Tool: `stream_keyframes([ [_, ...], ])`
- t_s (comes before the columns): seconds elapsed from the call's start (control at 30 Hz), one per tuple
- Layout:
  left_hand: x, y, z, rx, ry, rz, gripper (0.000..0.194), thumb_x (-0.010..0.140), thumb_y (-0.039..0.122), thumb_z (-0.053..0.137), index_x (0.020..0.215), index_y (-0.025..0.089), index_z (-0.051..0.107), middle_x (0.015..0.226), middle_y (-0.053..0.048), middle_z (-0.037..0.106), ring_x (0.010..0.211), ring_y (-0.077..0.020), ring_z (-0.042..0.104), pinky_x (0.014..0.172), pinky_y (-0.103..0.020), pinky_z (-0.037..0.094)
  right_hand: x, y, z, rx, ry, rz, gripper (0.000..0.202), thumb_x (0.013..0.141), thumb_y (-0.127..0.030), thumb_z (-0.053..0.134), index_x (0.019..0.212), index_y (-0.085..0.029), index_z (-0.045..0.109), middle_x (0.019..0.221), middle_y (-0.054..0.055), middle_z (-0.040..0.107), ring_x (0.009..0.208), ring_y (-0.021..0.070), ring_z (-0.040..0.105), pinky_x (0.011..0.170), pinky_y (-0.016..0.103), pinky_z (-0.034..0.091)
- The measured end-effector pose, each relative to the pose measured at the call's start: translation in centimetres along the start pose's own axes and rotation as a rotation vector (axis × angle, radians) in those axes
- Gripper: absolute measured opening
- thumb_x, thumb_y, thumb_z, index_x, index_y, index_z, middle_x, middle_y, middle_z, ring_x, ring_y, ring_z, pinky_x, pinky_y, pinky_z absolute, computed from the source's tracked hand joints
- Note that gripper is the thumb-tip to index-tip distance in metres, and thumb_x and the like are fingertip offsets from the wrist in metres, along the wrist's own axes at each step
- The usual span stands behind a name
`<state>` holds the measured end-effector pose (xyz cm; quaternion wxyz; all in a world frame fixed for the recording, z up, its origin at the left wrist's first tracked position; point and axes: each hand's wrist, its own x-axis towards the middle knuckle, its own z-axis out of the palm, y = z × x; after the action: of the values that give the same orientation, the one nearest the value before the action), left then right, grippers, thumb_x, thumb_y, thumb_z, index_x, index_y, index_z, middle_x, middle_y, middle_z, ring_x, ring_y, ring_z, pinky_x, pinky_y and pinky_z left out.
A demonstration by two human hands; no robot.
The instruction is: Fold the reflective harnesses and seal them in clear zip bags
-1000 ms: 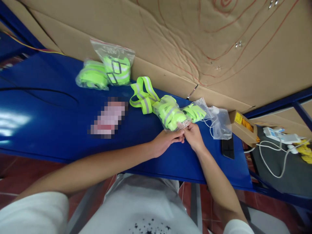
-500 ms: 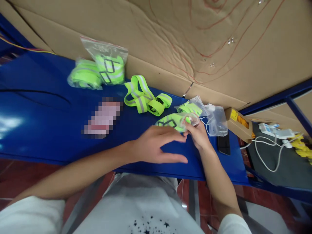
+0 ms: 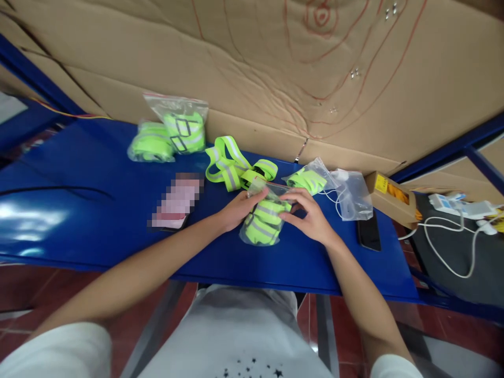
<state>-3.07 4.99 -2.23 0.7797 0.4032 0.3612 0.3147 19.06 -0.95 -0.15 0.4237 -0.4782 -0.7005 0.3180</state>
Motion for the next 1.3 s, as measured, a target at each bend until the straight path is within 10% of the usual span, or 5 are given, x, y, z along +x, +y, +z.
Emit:
stream_keyframes([
  [0.27,-0.3,0.6,-0.6,0.139,-0.233,0.073,0.054,0.067,0.045,0.096,0.111,0.019,0.080,0.110,-0.009,0.080,0.099,-0.0245,0.074,0.094,-0.036,0.056,-0.3,-0.5,-1.3,0.037,-0.074,0.094,0.019,0.091,-0.042,0.076,0.090,-0.023,0.071,0.087,0.001,0.071,0.079,0.0168,0.064,0.077,0.031,0.052],
  [0.5,-0.2,0.2,-1.0,0.216,-0.182,0.124,0.051,0.078,0.056,0.084,0.112,0.019,0.081,0.112,-0.010,0.080,0.105,-0.0283,0.073,0.095,-0.038,0.056,-0.5,-0.2,1.3,-0.087,-0.188,-0.034,0.028,0.102,-0.039,0.060,0.125,-0.027,0.072,0.119,0.007,0.075,0.106,0.0230,0.068,0.096,0.038,0.054],
  [0.63,-0.2,0.1,-1.0,0.186,-0.170,0.052,0.045,0.074,0.055,0.087,0.101,0.018,0.083,0.100,-0.009,0.081,0.089,-0.0249,0.074,0.083,-0.034,0.057,-0.5,0.1,1.7,-0.066,-0.267,-0.028,0.028,0.105,-0.039,0.055,0.124,-0.026,0.072,0.113,0.007,0.074,0.101,0.0211,0.068,0.092,0.036,0.055],
  [0.83,-0.3,0.6,-0.6,0.000,-0.121,0.005,0.046,0.069,0.048,0.093,0.102,0.018,0.082,0.098,-0.008,0.081,0.083,-0.0213,0.074,0.082,-0.033,0.056,0.1,0.3,-0.7,-0.051,0.058,-0.046,0.014,0.092,-0.038,0.076,0.084,-0.026,0.076,0.108,0.005,0.066,0.105,0.0214,0.065,0.099,0.039,0.051],
  [1.3,-0.5,1.1,-0.3,0.269,-0.086,0.237,0.052,0.080,0.061,0.080,0.108,0.017,0.071,0.105,-0.006,0.076,0.097,-0.0211,0.069,0.088,-0.032,0.054,0.1,-0.1,-2.1,0.109,-0.229,0.024,0.018,0.093,-0.037,0.076,0.087,-0.022,0.066,0.100,0.004,0.059,0.098,0.0187,0.059,0.092,0.035,0.047],
])
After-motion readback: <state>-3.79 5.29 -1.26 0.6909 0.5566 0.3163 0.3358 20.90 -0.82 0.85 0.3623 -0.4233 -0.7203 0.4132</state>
